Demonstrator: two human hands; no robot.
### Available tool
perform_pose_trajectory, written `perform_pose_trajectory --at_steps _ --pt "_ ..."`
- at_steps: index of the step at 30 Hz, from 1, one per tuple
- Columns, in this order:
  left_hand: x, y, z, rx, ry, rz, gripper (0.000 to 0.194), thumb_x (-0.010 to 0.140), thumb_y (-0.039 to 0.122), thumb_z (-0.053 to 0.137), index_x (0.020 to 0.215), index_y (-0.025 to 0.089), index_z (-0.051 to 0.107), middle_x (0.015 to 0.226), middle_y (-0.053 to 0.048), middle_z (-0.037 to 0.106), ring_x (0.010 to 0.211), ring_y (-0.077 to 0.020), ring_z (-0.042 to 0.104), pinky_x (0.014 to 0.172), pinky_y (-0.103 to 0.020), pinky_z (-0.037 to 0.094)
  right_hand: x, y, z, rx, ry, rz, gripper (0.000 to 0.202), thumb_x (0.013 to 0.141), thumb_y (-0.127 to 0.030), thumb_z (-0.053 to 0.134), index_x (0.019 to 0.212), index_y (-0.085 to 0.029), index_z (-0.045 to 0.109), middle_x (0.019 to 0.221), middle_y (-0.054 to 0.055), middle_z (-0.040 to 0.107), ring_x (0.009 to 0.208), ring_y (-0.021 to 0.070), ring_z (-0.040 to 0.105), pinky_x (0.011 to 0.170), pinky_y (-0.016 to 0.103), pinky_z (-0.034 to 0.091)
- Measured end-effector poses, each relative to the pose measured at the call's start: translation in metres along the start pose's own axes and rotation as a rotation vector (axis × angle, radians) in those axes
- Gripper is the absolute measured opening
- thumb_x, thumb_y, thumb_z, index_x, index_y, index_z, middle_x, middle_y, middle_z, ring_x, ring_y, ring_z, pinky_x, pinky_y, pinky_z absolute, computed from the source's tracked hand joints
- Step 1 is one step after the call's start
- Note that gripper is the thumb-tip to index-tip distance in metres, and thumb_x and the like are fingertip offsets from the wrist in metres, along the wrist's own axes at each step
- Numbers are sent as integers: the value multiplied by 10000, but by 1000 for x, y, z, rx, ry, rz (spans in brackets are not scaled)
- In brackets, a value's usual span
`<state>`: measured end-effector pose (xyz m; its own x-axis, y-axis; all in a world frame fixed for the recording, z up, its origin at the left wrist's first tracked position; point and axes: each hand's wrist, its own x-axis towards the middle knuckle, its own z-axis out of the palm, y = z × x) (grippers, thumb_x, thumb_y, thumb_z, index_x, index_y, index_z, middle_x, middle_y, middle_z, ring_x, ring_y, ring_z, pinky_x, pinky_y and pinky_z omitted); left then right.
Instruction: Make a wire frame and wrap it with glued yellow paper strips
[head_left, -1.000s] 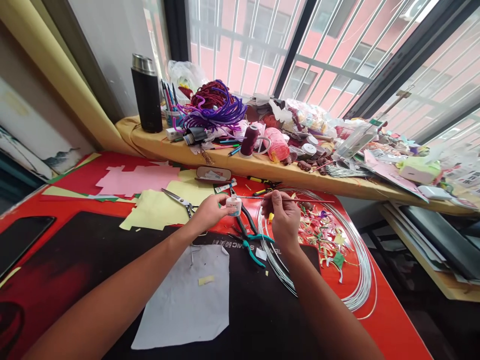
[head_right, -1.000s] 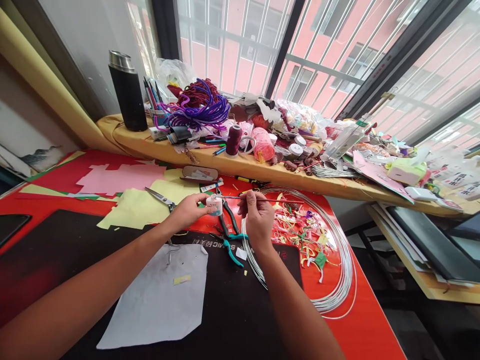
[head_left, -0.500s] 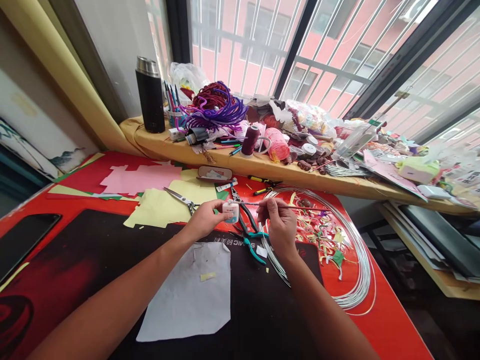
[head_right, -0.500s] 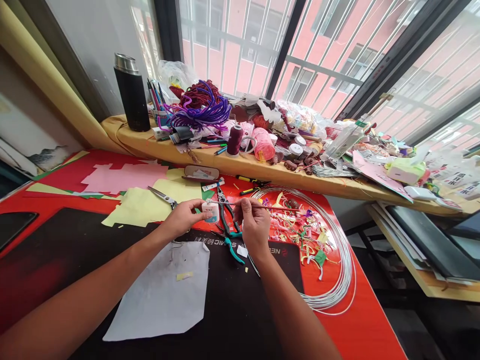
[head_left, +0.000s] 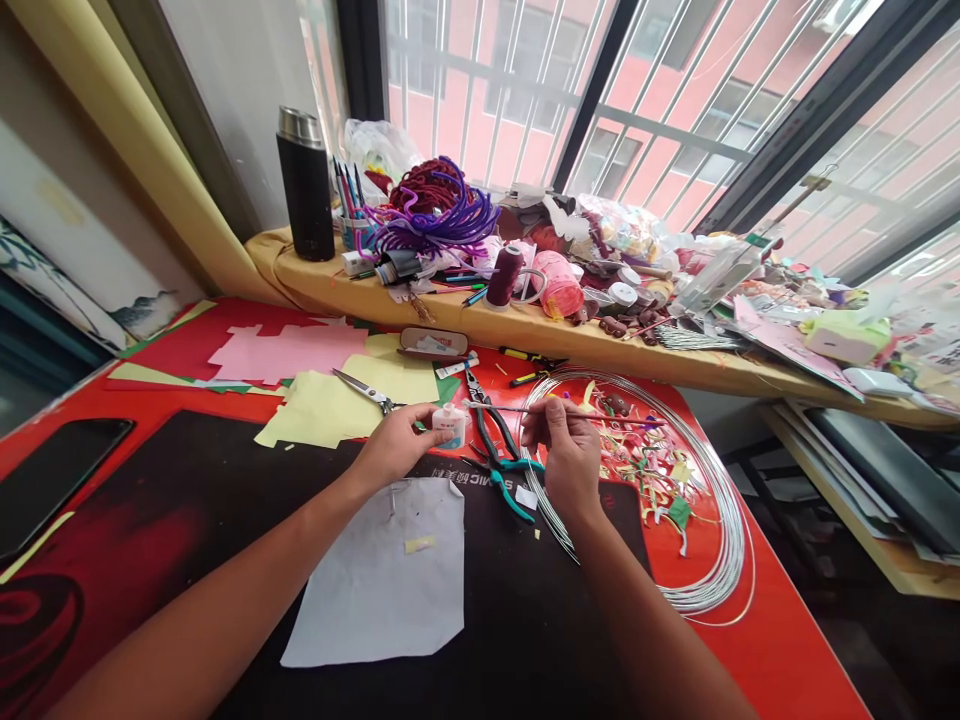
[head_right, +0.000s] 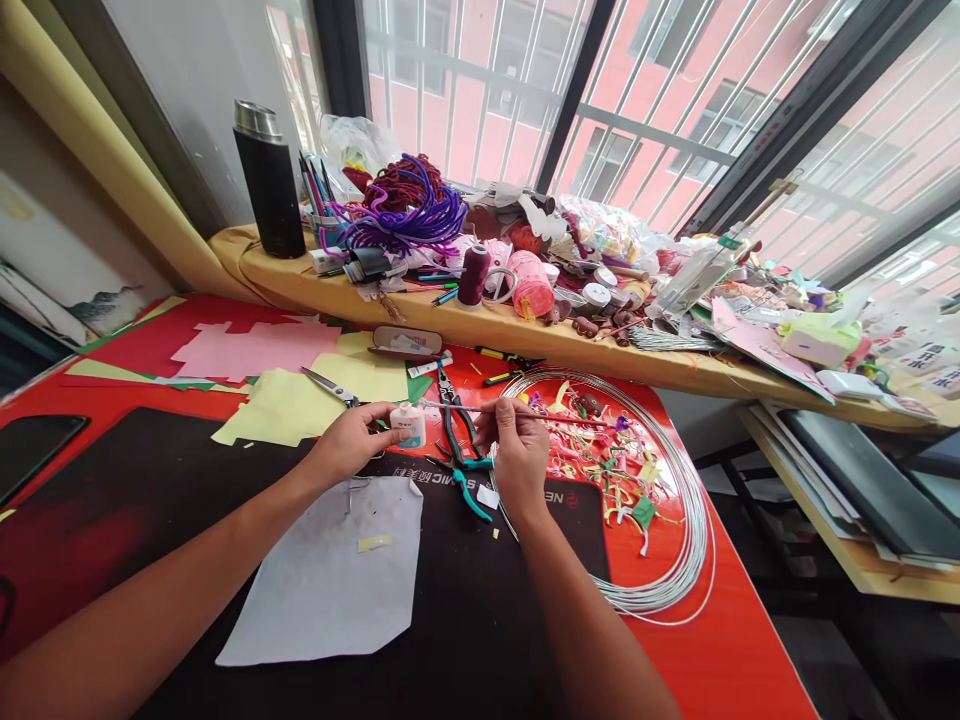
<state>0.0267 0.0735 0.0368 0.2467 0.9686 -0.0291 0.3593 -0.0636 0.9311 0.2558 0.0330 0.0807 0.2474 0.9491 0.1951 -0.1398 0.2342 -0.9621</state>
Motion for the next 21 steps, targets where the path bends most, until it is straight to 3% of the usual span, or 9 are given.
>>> perform_pose_trajectory --at_steps 9,21 --pt "-13 5 -1 -44 -29 -49 460 763 577 743 1018 195 770 966 -39 774 929 -267 693 831 -328 498 -9 -6 10 -4 -97 33 317 949 -510 693 901 -199 731 744 19 704 558 142 632 489 256 485" --pt "-24 7 -5 59 92 8 402 785 567 728 958 207 775 1003 -46 774 947 -265 685 821 -308 514 -22 7 8 43 -38 131 366 901 -542 732 859 -180 709 706 30 711 573 162 664 443 243 468"
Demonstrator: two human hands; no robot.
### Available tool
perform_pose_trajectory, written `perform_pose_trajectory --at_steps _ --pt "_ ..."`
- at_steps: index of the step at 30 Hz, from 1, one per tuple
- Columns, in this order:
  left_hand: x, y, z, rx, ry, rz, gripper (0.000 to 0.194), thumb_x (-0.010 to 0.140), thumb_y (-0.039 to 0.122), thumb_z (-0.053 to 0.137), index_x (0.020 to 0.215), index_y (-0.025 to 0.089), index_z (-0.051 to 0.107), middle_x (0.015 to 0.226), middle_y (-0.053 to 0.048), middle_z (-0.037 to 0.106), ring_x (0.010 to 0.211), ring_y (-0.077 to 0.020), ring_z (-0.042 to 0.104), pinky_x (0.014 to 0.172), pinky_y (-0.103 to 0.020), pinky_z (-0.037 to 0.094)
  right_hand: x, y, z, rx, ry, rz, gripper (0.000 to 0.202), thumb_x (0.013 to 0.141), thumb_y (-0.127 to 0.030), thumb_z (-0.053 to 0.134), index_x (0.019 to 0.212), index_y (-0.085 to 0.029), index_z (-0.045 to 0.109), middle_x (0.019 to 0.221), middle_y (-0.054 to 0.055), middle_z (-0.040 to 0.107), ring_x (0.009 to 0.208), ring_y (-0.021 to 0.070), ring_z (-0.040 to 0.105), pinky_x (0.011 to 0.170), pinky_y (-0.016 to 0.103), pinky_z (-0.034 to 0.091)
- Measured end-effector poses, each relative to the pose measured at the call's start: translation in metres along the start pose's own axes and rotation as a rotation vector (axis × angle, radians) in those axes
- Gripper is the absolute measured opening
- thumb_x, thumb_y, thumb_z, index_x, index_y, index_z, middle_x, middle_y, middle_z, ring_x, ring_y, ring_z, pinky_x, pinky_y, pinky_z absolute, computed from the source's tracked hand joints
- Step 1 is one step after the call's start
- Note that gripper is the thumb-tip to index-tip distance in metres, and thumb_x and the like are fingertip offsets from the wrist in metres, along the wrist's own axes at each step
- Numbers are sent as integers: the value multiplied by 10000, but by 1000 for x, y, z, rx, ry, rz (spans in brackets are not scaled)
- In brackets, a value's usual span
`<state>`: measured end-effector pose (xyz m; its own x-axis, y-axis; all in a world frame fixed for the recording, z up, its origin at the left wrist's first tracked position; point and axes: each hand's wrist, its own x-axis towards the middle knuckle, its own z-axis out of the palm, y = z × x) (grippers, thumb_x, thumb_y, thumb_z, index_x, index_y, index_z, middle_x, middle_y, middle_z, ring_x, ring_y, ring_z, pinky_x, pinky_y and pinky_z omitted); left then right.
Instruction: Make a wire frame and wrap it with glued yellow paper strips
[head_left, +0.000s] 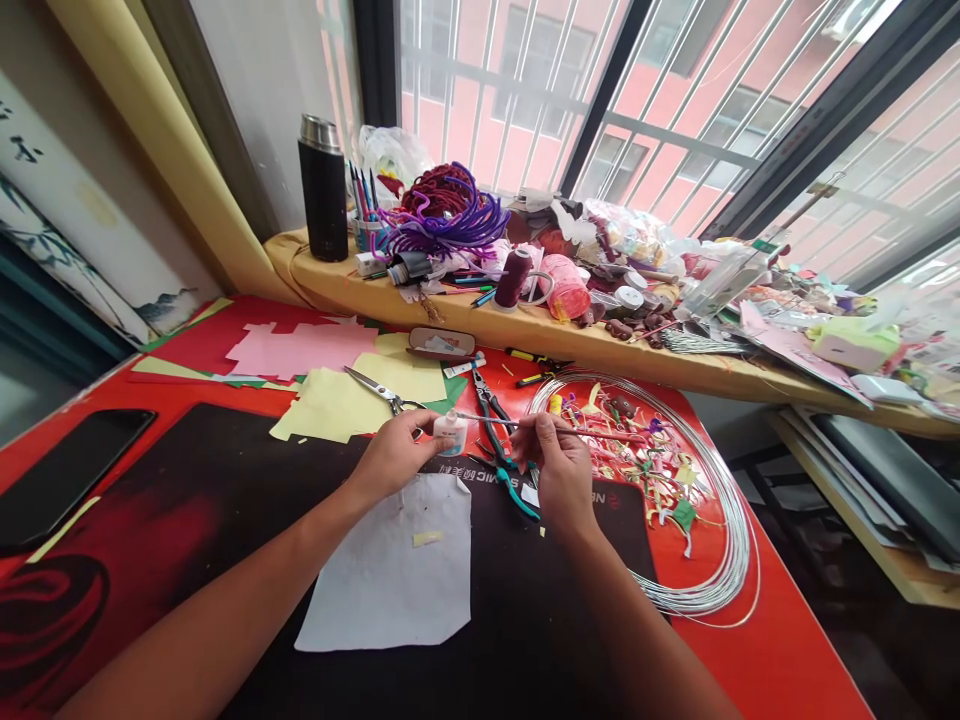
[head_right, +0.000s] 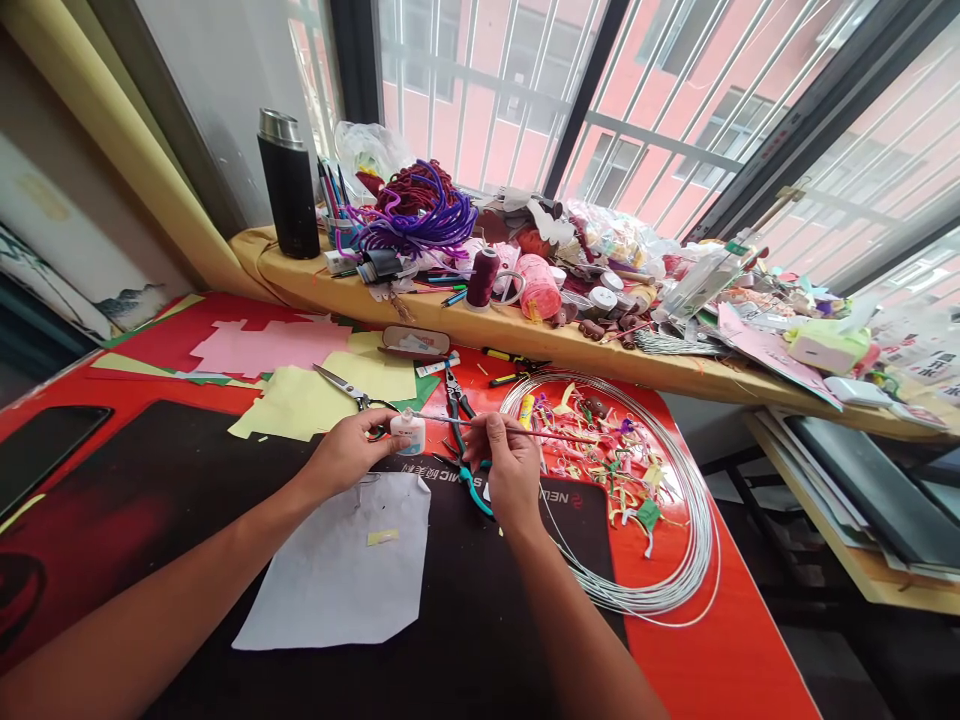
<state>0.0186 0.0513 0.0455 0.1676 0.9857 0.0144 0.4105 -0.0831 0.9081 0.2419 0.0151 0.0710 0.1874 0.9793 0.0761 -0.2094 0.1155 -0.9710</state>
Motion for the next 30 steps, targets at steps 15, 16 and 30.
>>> perform_pose_trajectory --at_steps 15,16,30 --pt "-2 -15 -7 -88 -17 -100 448 742 556 764 1022 207 774 950 -19 769 807 -217 673 744 -292 500 -4 3 -5 40 -23 38 342 902 -525 747 887 -185 720 751 36 725 580 155 666 442 240 470" --pt "-2 -16 -7 -77 -4 -98 444 742 554 764 1022 209 774 944 -15 769 807 -217 674 742 -289 500 -3 2 -5 48 -27 32 335 908 -521 743 891 -188 721 754 36 725 587 158 669 442 240 471" --pt "-11 -4 -3 16 4 -31 304 764 505 725 905 241 774 981 -36 782 924 -264 690 816 -316 519 -10 -4 -4 -39 -147 7 387 944 -556 686 823 -192 735 694 33 687 581 152 623 490 243 470"
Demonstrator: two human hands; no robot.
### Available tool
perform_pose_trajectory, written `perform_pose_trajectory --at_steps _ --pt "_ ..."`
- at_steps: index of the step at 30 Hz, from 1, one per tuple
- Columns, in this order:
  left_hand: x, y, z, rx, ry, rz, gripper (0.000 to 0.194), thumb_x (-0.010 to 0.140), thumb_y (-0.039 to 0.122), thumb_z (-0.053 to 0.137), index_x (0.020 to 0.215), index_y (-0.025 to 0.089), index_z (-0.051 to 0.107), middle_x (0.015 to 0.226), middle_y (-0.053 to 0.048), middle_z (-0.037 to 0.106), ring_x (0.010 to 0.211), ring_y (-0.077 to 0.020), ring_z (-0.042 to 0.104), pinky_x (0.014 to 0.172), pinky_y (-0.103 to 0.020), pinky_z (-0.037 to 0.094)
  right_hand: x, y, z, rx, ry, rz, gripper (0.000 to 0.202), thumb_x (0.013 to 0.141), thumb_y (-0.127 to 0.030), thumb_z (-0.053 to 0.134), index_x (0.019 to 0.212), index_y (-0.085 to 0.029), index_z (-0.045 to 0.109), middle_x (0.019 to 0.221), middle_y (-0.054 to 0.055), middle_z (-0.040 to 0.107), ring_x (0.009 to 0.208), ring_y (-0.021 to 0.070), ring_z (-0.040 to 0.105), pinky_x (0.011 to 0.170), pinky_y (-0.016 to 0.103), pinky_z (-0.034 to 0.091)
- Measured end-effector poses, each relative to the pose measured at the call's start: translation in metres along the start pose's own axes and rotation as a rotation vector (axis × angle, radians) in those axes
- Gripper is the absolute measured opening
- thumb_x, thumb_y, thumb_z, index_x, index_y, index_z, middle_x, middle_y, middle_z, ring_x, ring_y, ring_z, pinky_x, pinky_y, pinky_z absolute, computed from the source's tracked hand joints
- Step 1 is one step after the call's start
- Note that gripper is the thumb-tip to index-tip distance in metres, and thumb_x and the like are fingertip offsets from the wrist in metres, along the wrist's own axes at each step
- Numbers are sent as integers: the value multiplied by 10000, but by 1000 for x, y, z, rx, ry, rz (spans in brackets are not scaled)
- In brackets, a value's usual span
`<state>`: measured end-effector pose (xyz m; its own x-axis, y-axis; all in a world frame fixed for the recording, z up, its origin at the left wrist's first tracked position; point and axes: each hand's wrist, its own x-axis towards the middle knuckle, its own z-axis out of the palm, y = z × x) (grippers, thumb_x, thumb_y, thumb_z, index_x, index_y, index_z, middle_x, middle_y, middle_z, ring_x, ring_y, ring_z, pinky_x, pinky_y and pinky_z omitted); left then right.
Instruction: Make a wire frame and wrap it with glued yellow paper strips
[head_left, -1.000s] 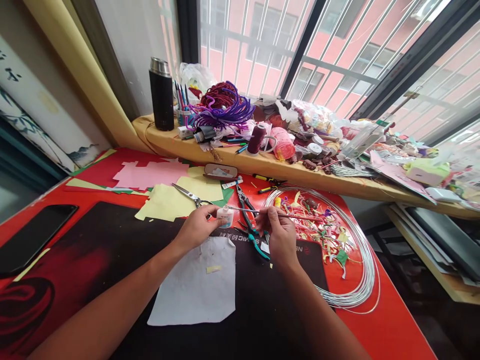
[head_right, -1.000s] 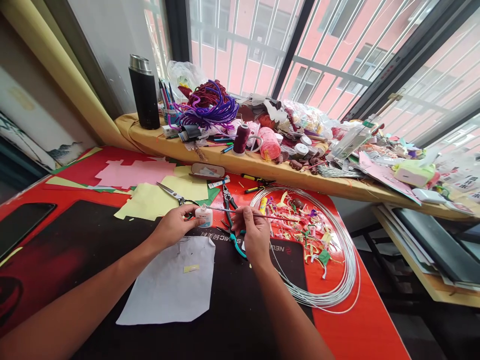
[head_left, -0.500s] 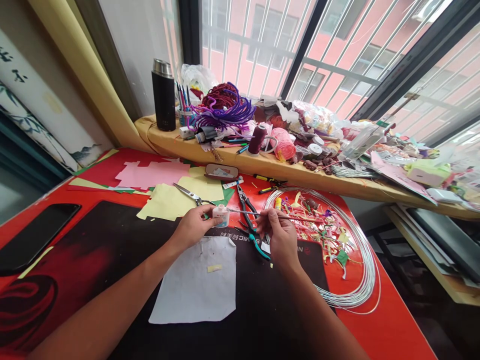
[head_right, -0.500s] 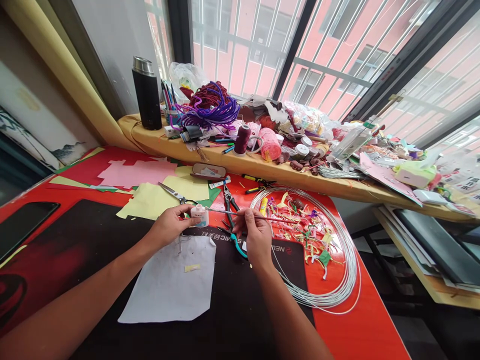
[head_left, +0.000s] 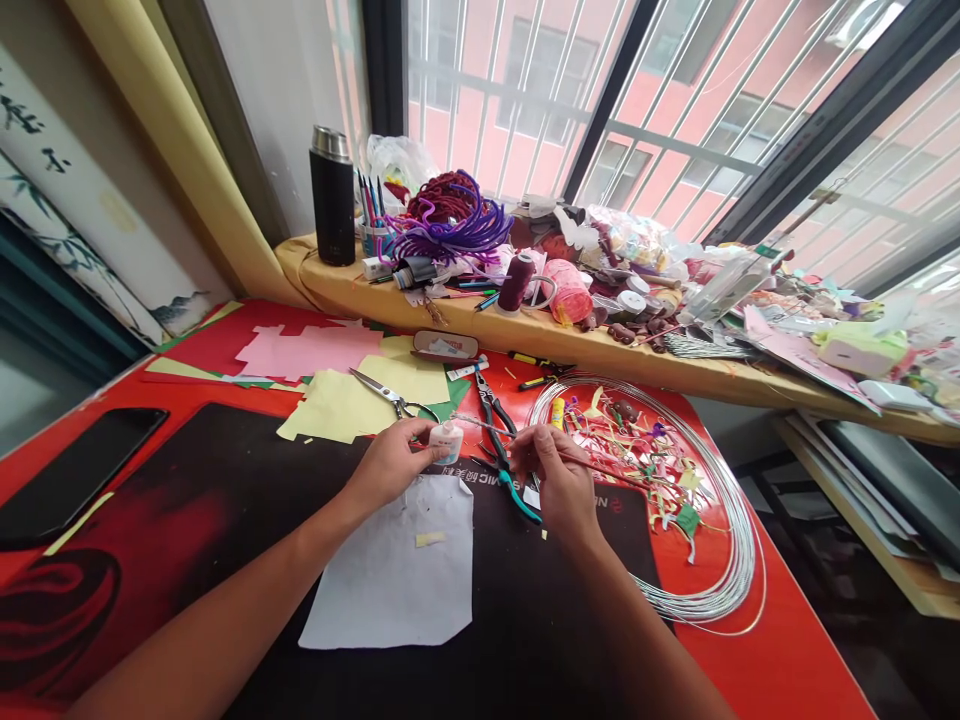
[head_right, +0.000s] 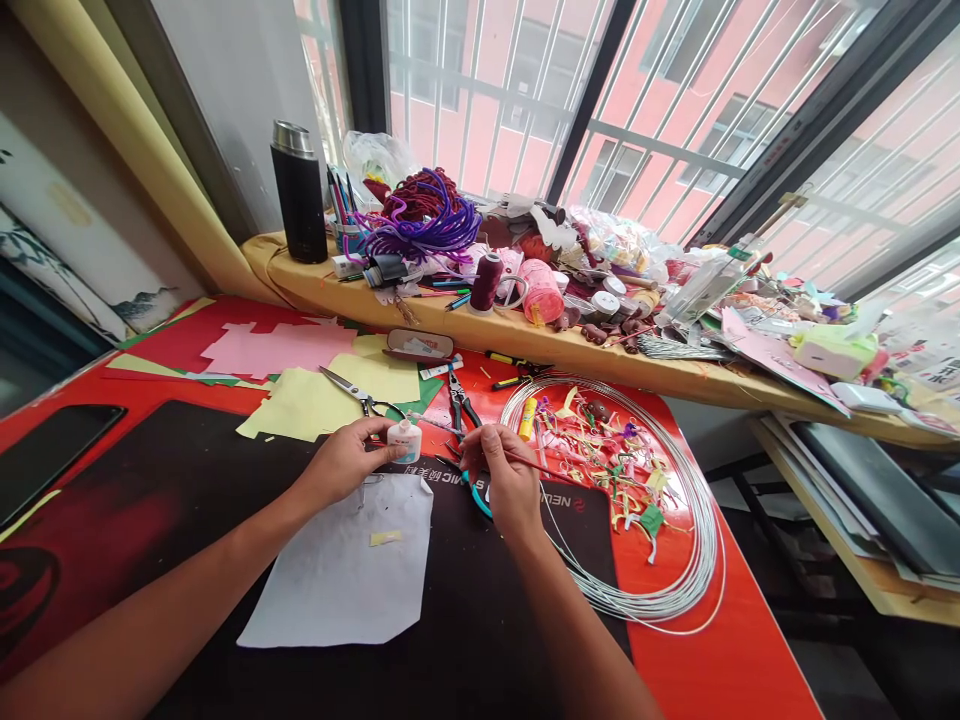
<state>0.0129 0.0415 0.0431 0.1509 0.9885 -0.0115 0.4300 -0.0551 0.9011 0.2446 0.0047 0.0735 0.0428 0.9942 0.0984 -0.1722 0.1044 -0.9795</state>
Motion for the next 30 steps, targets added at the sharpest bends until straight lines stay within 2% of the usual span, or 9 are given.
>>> perform_pose_trajectory --at_steps 9,14,18,23,30 --pt "-1 1 -1 15 11 1 357 775 563 728 923 242 780 994 -42 788 925 -269 695 826 -330 526 -3 -3 4 -55 -15 41 422 925 -591 688 797 -192 746 636 24 663 533 138 568 474 242 460" --pt "1 0 -5 50 26 -19 330 766 528 724 911 236 775 923 -27 775 863 -247 687 784 -314 514 -4 -5 4 -112 -27 16 412 937 -571 684 791 -191 746 636 24 661 533 137 580 479 242 468" --pt "2 -3 -8 32 16 -51 353 775 519 712 962 226 776 951 -28 781 857 -240 689 756 -305 505 -5 -4 2 -129 -45 6 414 943 -564 679 785 -187 749 621 23 653 528 135 572 482 242 462" --pt "1 -6 -7 29 14 -51 322 768 492 722 949 231 774 966 -27 787 879 -250 697 765 -305 507 -6 -2 -1 -111 1 16 411 939 -576 674 814 -193 752 619 22 659 518 142 568 486 257 469" --pt "-2 -1 -2 36 3 -35 267 766 486 729 886 251 771 928 -20 783 867 -259 692 740 -310 511 -5 -5 4 -85 -36 19 344 915 -551 714 905 -213 780 720 38 700 575 163 617 481 261 482"
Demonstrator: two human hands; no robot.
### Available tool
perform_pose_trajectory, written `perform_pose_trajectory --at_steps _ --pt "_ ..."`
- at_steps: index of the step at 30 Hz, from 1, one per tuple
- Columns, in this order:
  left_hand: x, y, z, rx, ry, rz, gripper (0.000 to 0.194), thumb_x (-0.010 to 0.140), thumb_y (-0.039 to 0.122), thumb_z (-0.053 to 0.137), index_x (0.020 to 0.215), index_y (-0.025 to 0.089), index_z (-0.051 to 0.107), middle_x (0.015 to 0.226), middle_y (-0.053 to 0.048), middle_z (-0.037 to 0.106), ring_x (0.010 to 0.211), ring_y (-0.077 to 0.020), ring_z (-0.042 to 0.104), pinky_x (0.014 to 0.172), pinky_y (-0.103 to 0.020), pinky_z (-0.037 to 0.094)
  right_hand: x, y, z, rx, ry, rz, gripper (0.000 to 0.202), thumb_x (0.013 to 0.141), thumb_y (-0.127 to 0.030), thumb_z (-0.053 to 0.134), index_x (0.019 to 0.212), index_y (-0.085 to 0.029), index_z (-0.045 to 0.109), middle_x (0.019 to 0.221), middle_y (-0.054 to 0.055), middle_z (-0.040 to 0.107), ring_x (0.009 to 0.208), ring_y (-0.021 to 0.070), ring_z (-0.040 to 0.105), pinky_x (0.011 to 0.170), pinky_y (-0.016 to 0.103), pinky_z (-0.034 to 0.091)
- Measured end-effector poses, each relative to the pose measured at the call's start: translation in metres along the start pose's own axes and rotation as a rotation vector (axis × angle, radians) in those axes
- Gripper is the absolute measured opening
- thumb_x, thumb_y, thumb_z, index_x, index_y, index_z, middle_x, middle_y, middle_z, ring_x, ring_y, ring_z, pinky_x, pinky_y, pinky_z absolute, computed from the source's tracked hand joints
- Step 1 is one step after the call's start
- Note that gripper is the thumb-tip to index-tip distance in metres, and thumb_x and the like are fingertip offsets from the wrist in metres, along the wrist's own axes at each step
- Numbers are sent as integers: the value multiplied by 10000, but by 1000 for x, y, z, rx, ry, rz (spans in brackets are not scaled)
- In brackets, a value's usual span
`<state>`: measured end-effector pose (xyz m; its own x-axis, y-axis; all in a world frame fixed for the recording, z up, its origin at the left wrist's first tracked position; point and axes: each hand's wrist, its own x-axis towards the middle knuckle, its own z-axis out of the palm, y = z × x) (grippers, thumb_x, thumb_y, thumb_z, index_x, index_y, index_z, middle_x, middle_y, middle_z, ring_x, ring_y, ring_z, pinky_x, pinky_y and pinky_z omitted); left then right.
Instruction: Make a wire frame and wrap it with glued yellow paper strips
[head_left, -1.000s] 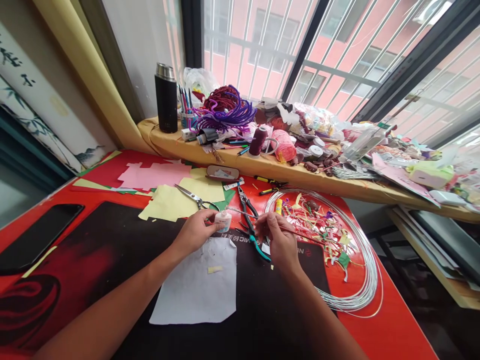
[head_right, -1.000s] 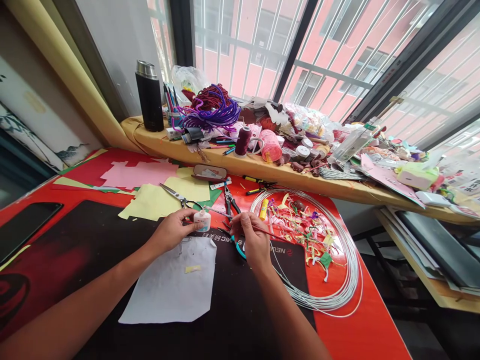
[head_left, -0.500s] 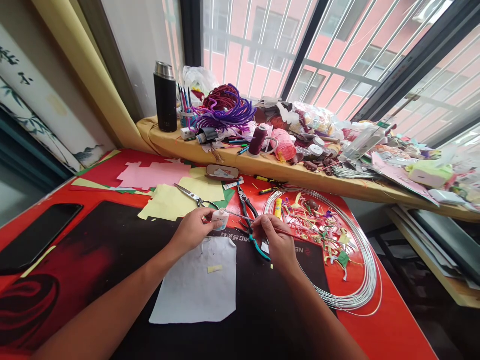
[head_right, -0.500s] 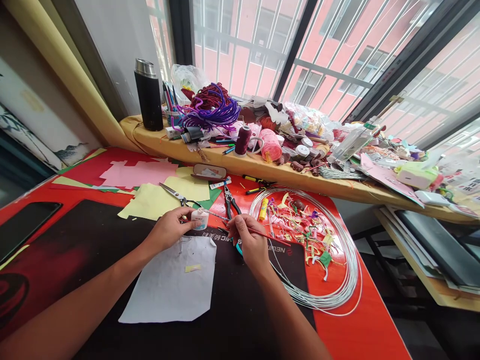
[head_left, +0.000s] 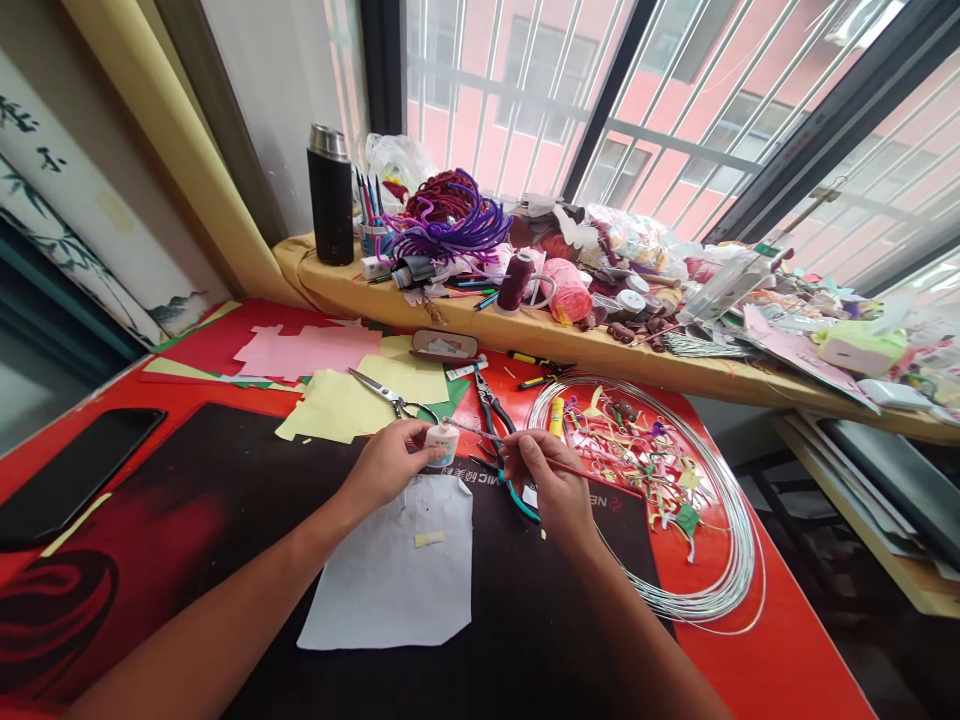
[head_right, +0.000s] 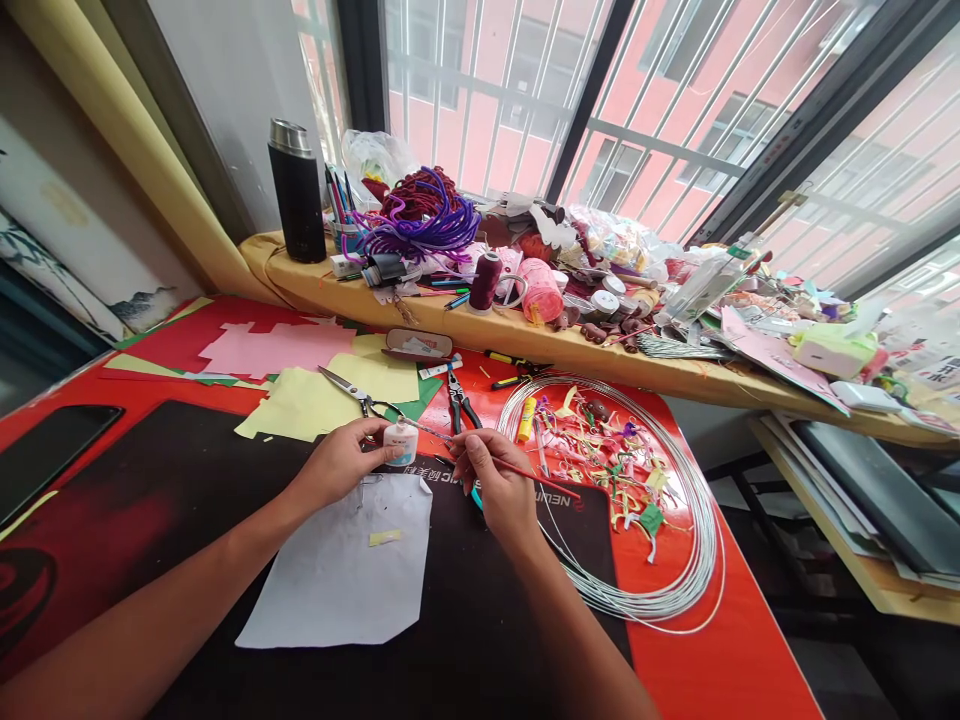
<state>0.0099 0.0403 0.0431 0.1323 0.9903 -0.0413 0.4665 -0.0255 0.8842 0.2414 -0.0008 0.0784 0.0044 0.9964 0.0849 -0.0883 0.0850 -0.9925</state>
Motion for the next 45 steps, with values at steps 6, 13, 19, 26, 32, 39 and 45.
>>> perform_pose_trajectory --at_steps 6,13,19,26,32,39,45 --pt "0 0 -2 -16 -12 -4 275 769 481 733 910 249 777 957 -17 791 884 -252 699 754 -302 512 -4 6 -2 -26 -12 18 323 931 -525 704 862 -218 777 666 21 676 553 153 588 493 261 480" --pt "1 -4 -5 -13 4 -33 341 756 521 734 953 247 781 939 -19 799 841 -251 697 758 -319 526 -6 4 -6 -43 -16 31 323 922 -523 714 854 -214 780 670 29 682 583 166 611 494 266 484" --pt "0 -7 -6 29 12 -20 320 761 487 722 958 242 780 989 -32 794 885 -263 697 775 -323 513 -4 4 -8 -33 -2 15 330 914 -528 722 858 -208 781 672 30 689 555 156 596 486 267 485" --pt "-2 1 -2 4 -22 -9 285 757 488 739 911 251 781 960 -21 794 878 -264 704 764 -315 509 -3 5 -1 -10 -36 28 299 919 -510 721 884 -221 788 701 29 691 558 151 598 483 261 481" --pt "-1 -5 -7 -78 -35 -63 379 748 507 757 1009 234 782 983 -21 807 881 -255 712 768 -306 523 -5 11 -5 10 -28 30 277 919 -491 730 869 -224 787 823 48 729 594 147 620 494 256 490" --pt "-1 -12 -10 -23 -31 -62 364 769 503 732 1009 233 773 958 -16 795 849 -243 696 764 -313 503 -4 14 -10 86 21 49 300 913 -503 739 887 -208 787 743 35 708 581 142 622 487 241 482" --pt "-4 -6 -1 138 4 59 218 805 426 716 926 250 761 994 -20 774 916 -252 673 775 -323 475 1 17 -4 204 70 79 374 878 -565 756 865 -193 785 735 45 728 558 137 623 466 228 467"
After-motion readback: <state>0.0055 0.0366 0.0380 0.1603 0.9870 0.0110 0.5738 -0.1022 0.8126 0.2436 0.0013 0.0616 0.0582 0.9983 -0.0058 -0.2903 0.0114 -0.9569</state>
